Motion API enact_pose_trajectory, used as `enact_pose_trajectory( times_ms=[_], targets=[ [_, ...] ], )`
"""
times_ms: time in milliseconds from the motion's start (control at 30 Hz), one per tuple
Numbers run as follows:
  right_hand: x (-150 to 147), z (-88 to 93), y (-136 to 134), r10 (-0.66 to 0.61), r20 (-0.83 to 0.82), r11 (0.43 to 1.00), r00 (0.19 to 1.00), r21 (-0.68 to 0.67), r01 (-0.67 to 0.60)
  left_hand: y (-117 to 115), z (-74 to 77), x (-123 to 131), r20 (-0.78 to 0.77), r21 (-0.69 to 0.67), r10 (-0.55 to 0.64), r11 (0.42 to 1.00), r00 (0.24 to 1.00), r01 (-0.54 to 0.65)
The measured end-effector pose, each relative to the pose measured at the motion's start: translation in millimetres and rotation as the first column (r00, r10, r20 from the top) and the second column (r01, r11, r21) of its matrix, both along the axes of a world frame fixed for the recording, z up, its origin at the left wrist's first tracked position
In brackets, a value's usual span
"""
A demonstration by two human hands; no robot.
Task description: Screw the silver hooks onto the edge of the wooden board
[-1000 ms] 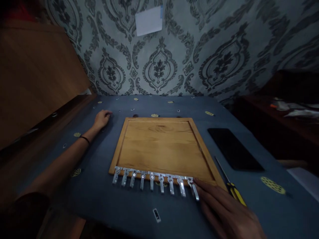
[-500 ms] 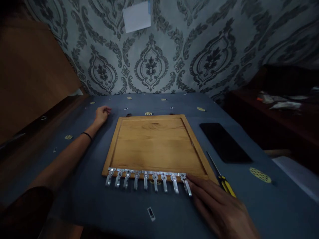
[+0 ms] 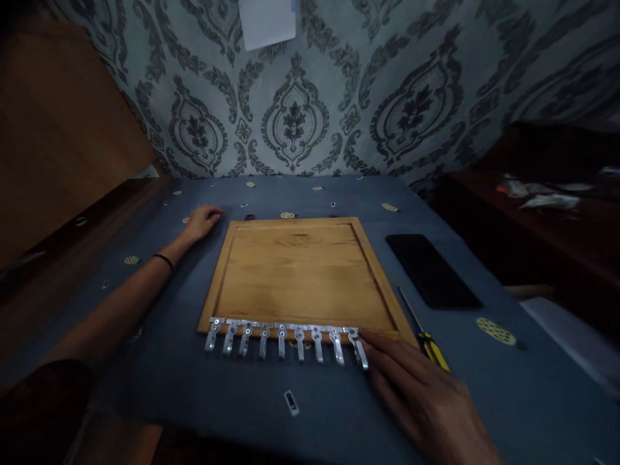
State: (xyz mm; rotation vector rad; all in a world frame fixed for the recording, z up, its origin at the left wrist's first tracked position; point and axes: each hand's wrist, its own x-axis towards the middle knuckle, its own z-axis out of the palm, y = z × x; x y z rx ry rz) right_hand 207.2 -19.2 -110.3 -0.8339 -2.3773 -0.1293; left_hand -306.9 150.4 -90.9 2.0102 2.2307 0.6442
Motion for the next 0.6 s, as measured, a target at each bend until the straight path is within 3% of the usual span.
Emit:
enact_pose_trajectory(
  times_ms=[200,500,600],
  targets=[
    [-8,11.3,-1,0.027,-0.003,0.997,1.000,0.073,-0.027,-5,7.1,11,-0.101,-0.043,-0.027,0.999,0.995,0.022],
    [-14,13.3,-9,-0.014,-0.001,0.999,1.000,-0.041,0.014,-18,36.6,27,-0.117,-0.045,-0.116,0.993,0.986,0.111],
    [-14,14.1,-11,-0.028,-0.004,0.999,1.000,-0.045,0.028,-18,40.8,33,-0.119,-0.038,-0.079,0.996,0.990,0.075]
  ],
)
